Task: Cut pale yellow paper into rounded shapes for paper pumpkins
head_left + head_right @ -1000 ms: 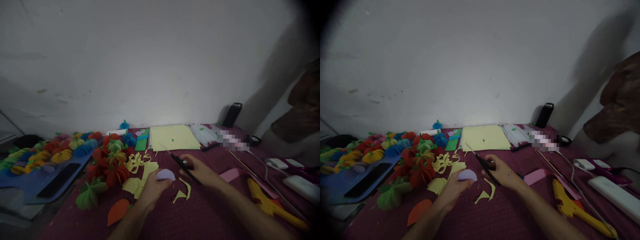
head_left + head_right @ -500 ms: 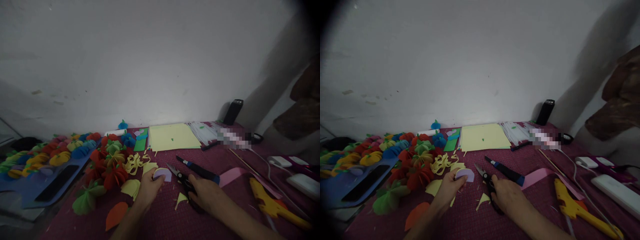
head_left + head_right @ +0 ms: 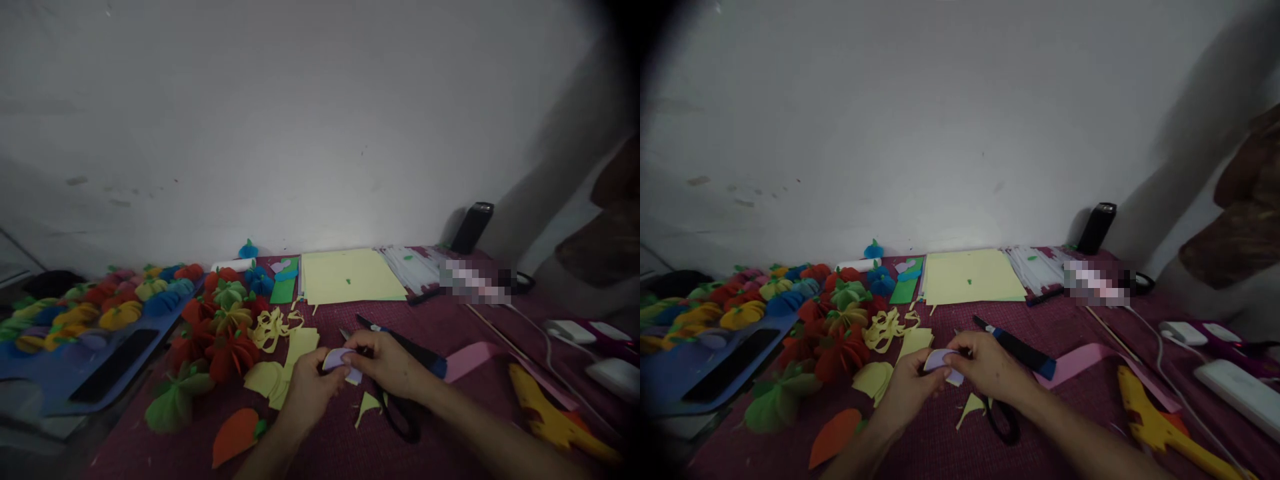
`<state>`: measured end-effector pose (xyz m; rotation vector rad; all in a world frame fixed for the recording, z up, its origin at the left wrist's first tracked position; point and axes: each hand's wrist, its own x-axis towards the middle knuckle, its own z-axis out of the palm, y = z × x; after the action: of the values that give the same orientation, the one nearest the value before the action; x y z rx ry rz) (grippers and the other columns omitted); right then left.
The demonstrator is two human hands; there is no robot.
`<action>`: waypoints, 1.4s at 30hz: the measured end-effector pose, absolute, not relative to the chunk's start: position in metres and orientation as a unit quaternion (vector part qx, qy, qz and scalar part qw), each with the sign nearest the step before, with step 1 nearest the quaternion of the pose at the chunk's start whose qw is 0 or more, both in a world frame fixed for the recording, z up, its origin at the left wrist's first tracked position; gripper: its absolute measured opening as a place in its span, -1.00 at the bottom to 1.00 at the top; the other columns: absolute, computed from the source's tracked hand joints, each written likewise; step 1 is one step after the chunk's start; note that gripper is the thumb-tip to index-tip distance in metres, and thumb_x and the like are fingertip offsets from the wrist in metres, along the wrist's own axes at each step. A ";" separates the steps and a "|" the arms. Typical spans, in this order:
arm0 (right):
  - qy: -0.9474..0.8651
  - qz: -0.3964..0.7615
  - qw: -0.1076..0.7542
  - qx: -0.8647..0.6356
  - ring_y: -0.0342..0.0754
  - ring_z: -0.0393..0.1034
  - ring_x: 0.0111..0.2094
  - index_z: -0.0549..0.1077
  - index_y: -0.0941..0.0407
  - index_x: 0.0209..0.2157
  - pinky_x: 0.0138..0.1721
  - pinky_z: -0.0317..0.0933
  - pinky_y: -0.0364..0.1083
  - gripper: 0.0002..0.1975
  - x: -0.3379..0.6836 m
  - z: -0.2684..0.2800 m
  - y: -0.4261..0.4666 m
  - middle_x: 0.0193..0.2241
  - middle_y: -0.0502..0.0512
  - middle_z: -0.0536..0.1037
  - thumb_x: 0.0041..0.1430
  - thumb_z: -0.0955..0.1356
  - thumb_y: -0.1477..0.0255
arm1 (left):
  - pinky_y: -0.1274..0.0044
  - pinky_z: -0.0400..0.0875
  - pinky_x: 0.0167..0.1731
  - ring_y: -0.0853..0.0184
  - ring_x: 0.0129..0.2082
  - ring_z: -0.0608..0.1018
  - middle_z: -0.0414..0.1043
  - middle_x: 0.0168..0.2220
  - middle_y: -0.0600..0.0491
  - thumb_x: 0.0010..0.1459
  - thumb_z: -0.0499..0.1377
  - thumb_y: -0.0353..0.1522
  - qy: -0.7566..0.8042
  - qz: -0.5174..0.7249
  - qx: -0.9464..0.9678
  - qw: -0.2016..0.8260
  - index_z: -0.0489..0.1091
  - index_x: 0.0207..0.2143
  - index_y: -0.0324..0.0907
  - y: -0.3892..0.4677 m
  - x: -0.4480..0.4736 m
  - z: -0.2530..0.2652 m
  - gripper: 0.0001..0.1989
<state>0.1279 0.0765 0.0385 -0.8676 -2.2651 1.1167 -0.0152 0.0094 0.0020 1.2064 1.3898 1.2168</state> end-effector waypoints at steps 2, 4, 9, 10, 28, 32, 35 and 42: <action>-0.797 0.456 0.242 -0.314 -0.16 0.28 -0.51 0.45 0.18 -0.45 -0.49 0.13 -0.22 -0.81 0.126 0.033 0.078 -0.55 -0.01 0.44 0.04 0.28 0.36 | 0.64 0.10 -0.63 0.48 -0.64 0.23 0.22 -0.64 0.16 -0.07 0.16 -0.31 0.569 0.501 0.481 0.441 0.36 -0.48 -0.28 0.010 -0.015 0.001 -0.82; -0.767 0.495 0.261 -0.315 -0.18 0.26 -0.53 0.43 0.19 -0.46 -0.50 0.13 -0.22 -0.81 0.127 0.029 0.080 -0.58 -0.02 0.43 0.03 0.29 0.35 | 0.64 0.10 -0.63 0.48 -0.62 0.24 0.25 -0.62 0.14 -0.04 0.15 -0.27 0.565 0.509 0.469 0.449 0.37 -0.44 -0.28 0.010 -0.015 0.002 -0.78; -0.709 0.568 0.281 -0.309 -0.19 0.26 -0.55 0.42 0.19 -0.47 -0.50 0.14 -0.22 -0.80 0.127 0.025 0.083 -0.59 -0.03 0.42 -0.02 0.33 0.32 | 0.63 0.11 -0.62 0.46 -0.61 0.27 0.28 -0.62 0.09 0.05 0.04 -0.17 0.556 0.532 0.443 0.461 0.37 -0.48 -0.30 0.009 -0.015 0.009 -0.65; -0.702 0.578 0.284 -0.303 -0.20 0.26 -0.54 0.43 0.20 -0.46 -0.49 0.14 -0.21 -0.80 0.127 0.024 0.084 -0.58 -0.03 0.43 -0.03 0.34 0.32 | 0.63 0.11 -0.62 0.46 -0.62 0.26 0.28 -0.63 0.09 0.06 0.02 -0.16 0.556 0.538 0.437 0.459 0.37 -0.51 -0.29 0.009 -0.015 0.009 -0.63; -0.670 0.588 0.308 -0.332 -0.24 0.14 -0.65 0.42 0.14 -0.22 -0.63 0.02 -0.23 -0.68 0.131 0.012 0.092 -0.60 -0.06 0.40 -0.01 0.31 0.28 | 0.61 0.25 -0.58 0.44 -0.57 0.32 0.29 -0.59 0.06 0.07 0.04 -0.20 0.505 0.593 0.389 0.492 0.40 -0.49 -0.30 0.011 -0.015 0.008 -0.66; -0.651 0.579 0.329 -0.364 -0.24 0.15 -0.66 0.40 0.16 -0.27 -0.64 0.04 -0.24 -0.70 0.136 0.013 0.100 -0.60 -0.06 0.39 -0.02 0.31 0.26 | 0.62 0.28 -0.63 0.40 -0.54 0.36 0.33 -0.54 0.03 0.05 0.05 -0.18 0.513 0.621 0.356 0.473 0.42 -0.40 -0.28 0.013 -0.021 0.010 -0.67; -0.666 0.557 0.323 -0.376 -0.24 0.15 -0.66 0.38 0.15 -0.35 -0.66 0.01 -0.25 -0.76 0.137 0.013 0.100 -0.61 -0.07 0.37 0.00 0.29 0.27 | 0.64 0.27 -0.69 0.40 -0.55 0.38 0.35 -0.54 0.05 0.00 0.10 -0.18 0.521 0.669 0.290 0.445 0.40 -0.36 -0.27 0.015 -0.028 0.012 -0.69; -0.830 0.433 0.163 -0.312 -0.12 0.33 -0.47 0.43 0.12 -0.36 -0.49 0.11 -0.19 -0.81 0.132 0.013 0.074 -0.48 0.01 0.48 0.02 0.28 0.33 | 0.58 0.39 -0.53 0.44 -0.54 0.43 0.40 -0.52 0.08 -0.19 0.26 -0.31 0.532 0.688 0.243 0.429 0.40 -0.44 -0.28 0.020 -0.030 0.010 -0.76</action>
<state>0.1325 0.0740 0.0134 -0.8888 -2.3677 1.2347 -0.0296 0.0201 0.0105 0.6071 1.3280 1.7174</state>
